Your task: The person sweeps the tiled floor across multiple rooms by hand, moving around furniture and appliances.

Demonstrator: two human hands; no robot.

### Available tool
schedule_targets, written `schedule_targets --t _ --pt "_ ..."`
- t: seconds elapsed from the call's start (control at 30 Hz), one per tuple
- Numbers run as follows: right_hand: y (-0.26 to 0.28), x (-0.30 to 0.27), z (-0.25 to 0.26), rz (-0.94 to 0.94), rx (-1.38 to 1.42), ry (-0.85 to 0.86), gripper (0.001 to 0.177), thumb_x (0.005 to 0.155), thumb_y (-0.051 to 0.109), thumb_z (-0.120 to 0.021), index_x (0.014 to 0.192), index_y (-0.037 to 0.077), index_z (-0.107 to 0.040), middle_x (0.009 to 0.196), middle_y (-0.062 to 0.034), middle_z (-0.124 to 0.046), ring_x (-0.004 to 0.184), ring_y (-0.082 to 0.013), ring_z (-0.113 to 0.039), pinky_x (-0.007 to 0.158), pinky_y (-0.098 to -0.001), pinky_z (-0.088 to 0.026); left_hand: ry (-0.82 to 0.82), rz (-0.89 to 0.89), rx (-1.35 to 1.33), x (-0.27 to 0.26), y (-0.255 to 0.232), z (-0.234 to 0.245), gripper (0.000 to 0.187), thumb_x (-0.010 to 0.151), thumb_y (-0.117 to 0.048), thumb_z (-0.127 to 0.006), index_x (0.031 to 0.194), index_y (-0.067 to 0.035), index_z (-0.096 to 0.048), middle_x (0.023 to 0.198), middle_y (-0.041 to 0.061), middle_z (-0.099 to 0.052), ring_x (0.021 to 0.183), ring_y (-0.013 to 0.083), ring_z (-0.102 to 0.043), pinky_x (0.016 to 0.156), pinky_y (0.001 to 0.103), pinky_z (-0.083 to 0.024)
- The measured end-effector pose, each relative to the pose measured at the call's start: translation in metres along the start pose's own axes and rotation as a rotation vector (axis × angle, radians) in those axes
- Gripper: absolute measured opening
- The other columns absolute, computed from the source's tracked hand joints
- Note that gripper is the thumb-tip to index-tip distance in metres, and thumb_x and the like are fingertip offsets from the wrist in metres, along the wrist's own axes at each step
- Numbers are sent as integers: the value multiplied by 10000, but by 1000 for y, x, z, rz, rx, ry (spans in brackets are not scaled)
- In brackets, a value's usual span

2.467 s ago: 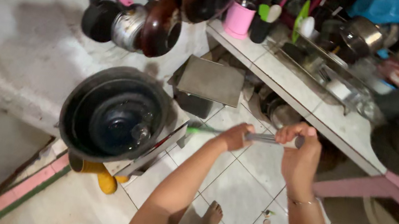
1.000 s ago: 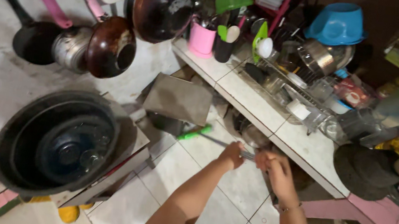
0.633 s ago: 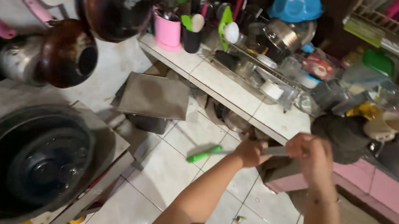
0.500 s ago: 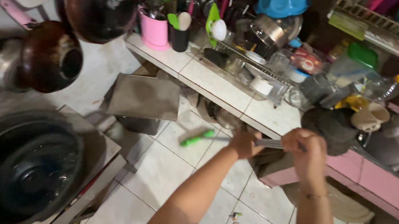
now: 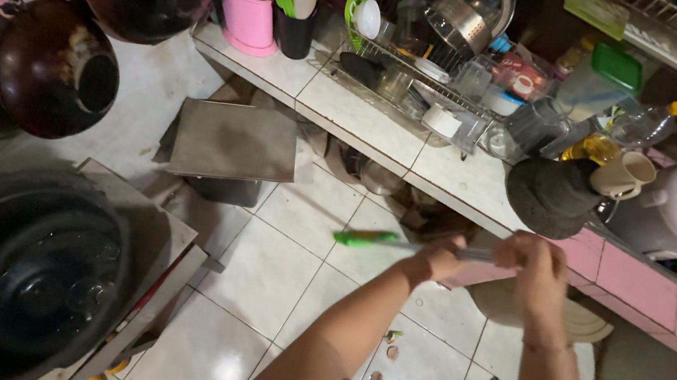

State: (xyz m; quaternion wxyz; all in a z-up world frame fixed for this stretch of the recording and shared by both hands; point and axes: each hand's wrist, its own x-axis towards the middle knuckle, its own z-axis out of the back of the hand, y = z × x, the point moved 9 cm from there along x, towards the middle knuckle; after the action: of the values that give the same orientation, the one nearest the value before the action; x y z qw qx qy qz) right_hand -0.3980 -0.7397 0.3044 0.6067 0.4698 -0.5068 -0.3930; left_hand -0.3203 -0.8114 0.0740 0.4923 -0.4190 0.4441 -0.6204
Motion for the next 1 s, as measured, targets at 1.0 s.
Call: schedule_targets --t 1.0 --pt "106 -229 33 235 -75 -458 341 990 189 -421 703 18 -490 683 -63 -512 659 -158 -472 644 -296 -404 609 -423 362 -176 -163 -106 210 947 -346 -604 1002 -152 -545 740 67 -679 781 309 -703 1239 617 -165"
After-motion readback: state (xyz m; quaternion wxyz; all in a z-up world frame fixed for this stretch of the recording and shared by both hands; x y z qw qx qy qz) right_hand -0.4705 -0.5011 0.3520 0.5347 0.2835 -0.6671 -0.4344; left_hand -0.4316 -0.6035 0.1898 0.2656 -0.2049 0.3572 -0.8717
